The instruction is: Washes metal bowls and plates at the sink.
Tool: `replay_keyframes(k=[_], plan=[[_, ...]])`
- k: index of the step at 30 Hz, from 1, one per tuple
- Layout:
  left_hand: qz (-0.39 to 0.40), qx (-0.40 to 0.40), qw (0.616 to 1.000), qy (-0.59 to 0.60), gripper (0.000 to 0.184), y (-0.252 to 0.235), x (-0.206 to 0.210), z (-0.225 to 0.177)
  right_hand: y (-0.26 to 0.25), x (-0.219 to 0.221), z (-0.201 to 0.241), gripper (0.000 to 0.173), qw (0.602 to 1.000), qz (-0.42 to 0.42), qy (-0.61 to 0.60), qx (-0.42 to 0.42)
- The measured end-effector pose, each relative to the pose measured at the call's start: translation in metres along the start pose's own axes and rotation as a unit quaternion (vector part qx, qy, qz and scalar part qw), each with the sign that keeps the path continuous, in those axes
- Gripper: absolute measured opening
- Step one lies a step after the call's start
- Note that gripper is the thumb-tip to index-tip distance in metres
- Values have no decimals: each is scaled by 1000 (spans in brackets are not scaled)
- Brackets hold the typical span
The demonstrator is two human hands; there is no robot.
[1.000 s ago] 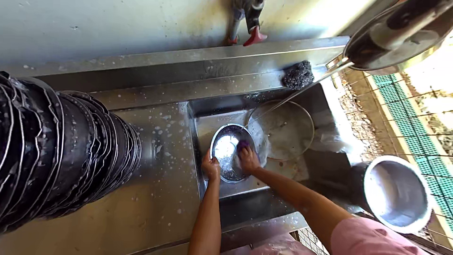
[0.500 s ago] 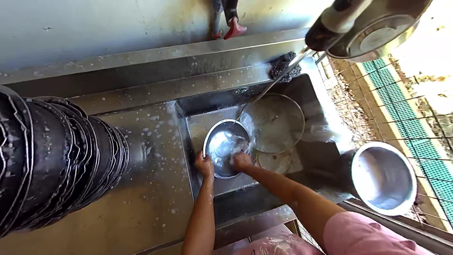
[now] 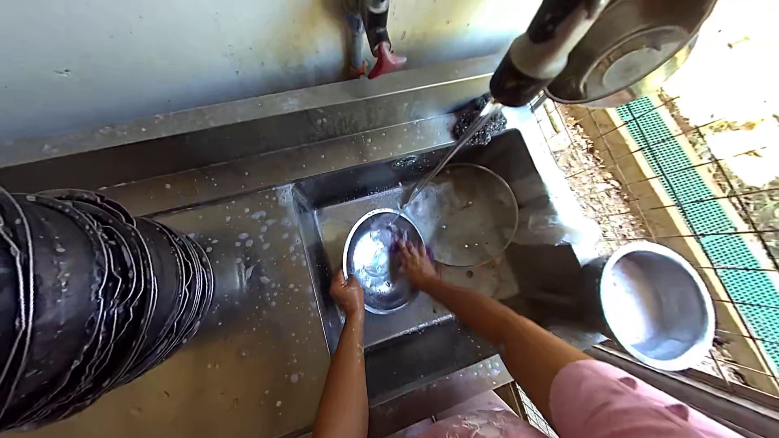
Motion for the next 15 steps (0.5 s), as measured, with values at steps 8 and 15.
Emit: replay_keyframes(k=[8, 15], plan=[[142, -237, 960, -38, 49, 43, 30, 81, 54, -35, 70, 37, 915, 40, -399, 48], [82, -98, 987, -102, 74, -1, 21, 53, 256, -216, -75, 30, 876, -230, -396, 153]])
Point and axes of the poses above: each hand's wrist, its own y-axis away from the middle knuckle, its own x-axis out of the palm, z = x × y, the point moved 9 cm from there along -y, towards the middle knuckle, and after that the axes turned 3 degrees about y, right-handed, at the moved point
